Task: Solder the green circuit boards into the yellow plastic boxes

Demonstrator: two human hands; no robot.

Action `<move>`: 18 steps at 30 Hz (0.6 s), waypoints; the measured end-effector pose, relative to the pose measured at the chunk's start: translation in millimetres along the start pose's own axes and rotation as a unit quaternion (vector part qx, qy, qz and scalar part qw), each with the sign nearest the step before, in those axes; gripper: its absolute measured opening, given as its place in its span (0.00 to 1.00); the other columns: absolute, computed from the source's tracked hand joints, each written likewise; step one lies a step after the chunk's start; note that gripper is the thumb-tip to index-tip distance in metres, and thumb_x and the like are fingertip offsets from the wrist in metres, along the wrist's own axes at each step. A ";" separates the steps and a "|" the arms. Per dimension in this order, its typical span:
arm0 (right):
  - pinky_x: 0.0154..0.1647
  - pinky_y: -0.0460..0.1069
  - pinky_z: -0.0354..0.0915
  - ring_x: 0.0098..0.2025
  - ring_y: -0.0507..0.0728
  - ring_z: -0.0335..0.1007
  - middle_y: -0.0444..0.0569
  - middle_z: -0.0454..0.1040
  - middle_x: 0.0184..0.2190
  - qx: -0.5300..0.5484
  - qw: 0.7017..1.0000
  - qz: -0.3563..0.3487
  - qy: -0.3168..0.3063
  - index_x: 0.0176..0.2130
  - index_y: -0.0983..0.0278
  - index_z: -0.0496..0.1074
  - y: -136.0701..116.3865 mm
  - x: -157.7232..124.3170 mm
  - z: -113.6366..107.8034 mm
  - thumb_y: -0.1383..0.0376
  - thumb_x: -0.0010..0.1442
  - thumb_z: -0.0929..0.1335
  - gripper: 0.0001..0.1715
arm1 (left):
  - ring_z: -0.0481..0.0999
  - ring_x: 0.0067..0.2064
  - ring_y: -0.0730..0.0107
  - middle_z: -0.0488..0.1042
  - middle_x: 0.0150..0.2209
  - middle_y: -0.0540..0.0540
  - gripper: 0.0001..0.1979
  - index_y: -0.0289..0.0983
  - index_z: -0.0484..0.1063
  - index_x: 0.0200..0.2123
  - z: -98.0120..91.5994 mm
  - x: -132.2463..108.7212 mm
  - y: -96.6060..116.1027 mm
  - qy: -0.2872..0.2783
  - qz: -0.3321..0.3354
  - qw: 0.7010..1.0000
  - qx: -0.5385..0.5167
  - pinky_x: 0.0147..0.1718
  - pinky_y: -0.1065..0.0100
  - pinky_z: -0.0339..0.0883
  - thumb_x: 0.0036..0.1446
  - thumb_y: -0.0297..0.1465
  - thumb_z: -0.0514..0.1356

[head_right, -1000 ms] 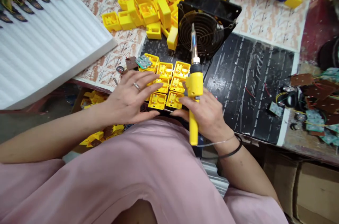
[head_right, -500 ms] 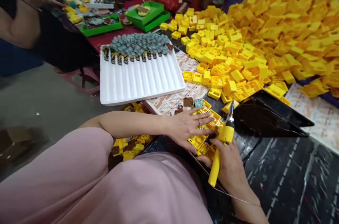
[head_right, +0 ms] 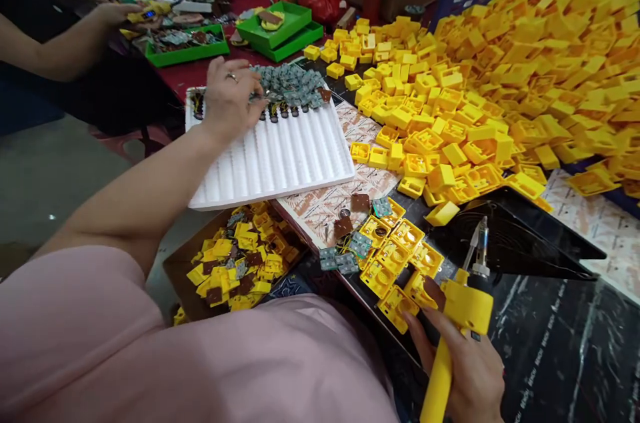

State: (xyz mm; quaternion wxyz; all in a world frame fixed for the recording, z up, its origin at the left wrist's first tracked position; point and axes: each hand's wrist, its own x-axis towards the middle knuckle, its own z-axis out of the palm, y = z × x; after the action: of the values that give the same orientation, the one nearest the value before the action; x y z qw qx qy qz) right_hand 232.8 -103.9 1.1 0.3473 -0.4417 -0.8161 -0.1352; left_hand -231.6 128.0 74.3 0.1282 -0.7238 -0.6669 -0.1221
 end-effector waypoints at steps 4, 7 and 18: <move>0.15 0.54 0.68 0.25 0.60 0.80 0.42 0.84 0.36 0.010 1.000 0.023 -0.005 0.64 0.55 0.69 -2.2 2.1 -0.6 0.68 0.65 0.74 0.30 | 0.71 0.51 0.70 0.79 0.47 0.52 0.24 0.40 0.70 0.53 -12.1 -24.3 36.3 0.049 0.028 0.978 -0.203 0.55 0.58 0.65 0.73 0.54 0.51; 0.17 0.50 0.69 0.24 0.57 0.79 0.43 0.84 0.35 0.026 0.999 -0.004 0.031 0.50 0.60 0.75 -9.8 14.7 1.7 0.68 0.63 0.76 0.16 | 0.78 0.43 0.68 0.80 0.41 0.47 0.24 0.37 0.71 0.54 -15.8 -37.0 86.5 -0.016 0.064 0.915 -0.399 0.43 0.60 0.73 0.69 0.51 0.58; 0.53 0.54 0.81 0.49 0.59 0.83 0.45 0.83 0.49 0.140 0.988 0.051 0.030 0.50 0.54 0.71 -29.7 29.4 -6.1 0.75 0.62 0.74 0.22 | 0.77 0.24 0.72 0.83 0.35 0.44 0.17 0.37 0.79 0.43 -5.9 -109.8 249.1 -0.585 -0.002 0.454 -0.672 0.29 0.65 0.75 0.69 0.44 0.59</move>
State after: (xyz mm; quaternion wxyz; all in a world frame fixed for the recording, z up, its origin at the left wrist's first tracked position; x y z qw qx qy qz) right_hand 200.6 -105.7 28.2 0.4366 -0.4254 -0.7926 -0.0144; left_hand 7.8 4.0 36.0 -0.8183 -0.4854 -0.2971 -0.0805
